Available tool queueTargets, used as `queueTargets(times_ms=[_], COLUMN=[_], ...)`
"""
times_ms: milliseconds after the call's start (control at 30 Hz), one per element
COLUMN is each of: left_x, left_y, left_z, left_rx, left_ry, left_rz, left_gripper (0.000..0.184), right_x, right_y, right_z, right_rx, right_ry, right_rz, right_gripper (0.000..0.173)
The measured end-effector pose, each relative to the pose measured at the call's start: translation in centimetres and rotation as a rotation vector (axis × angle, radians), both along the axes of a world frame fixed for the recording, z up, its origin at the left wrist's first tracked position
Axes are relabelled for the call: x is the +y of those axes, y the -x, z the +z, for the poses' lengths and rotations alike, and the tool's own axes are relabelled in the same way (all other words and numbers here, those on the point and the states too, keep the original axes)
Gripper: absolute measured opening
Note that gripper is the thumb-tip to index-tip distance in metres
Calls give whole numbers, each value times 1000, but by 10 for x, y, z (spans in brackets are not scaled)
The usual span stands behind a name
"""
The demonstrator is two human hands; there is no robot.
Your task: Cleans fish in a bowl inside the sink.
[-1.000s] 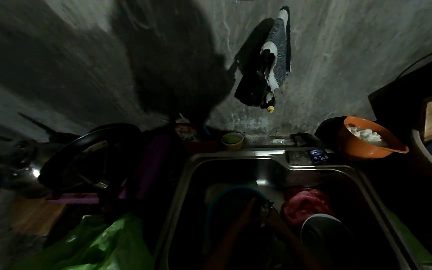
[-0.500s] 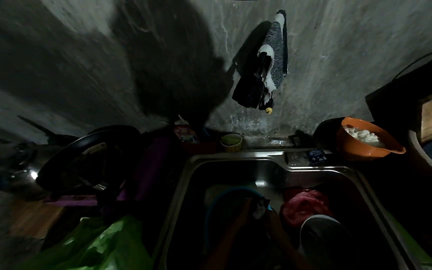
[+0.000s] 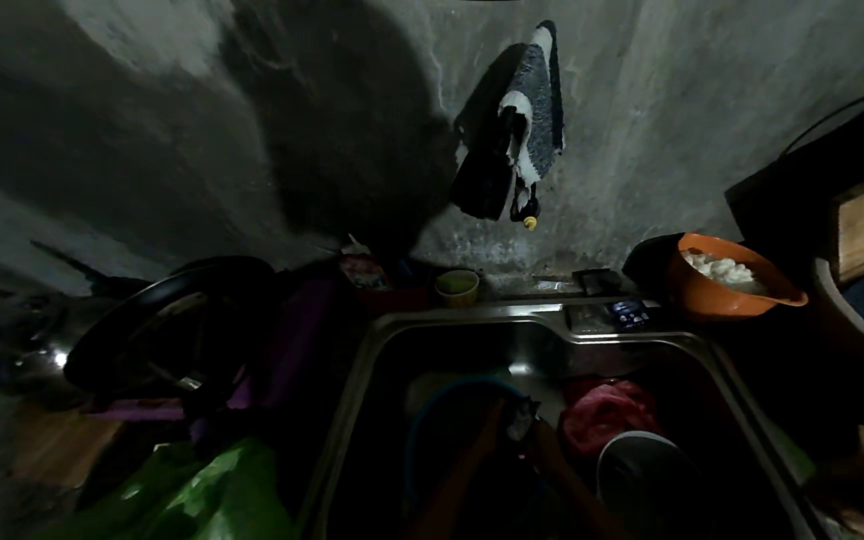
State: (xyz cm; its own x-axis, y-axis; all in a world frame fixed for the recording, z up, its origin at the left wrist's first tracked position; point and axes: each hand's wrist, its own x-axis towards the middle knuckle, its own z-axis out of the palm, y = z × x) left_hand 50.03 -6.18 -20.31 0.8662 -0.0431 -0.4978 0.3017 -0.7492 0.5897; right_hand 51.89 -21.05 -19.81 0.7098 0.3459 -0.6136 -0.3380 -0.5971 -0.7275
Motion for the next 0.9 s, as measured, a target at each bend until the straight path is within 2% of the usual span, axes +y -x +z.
queueTargets(times_ms=[200, 467, 633, 767, 900], left_x=[5, 4, 4, 4, 3], left_y=[2, -3, 1, -1, -5], left_z=[-13, -14, -11, -14, -7], left_rx=[-13, 13, -23, 12, 13], left_ry=[27, -2, -5, -28, 11], left_rz=[17, 1, -34, -68, -89], left_gripper=[79, 75, 71, 76, 71], right_x=[0, -3, -18, -26, -29], right_y=[-3, -17, -10, -15, -19], right_z=[15, 4, -9, -9, -11], right_rx=[-69, 26, 122, 137, 200], right_ry=[57, 108, -92, -89, -164], right_rz=[183, 343, 230, 292, 215], right_gripper=[44, 48, 40, 39, 43])
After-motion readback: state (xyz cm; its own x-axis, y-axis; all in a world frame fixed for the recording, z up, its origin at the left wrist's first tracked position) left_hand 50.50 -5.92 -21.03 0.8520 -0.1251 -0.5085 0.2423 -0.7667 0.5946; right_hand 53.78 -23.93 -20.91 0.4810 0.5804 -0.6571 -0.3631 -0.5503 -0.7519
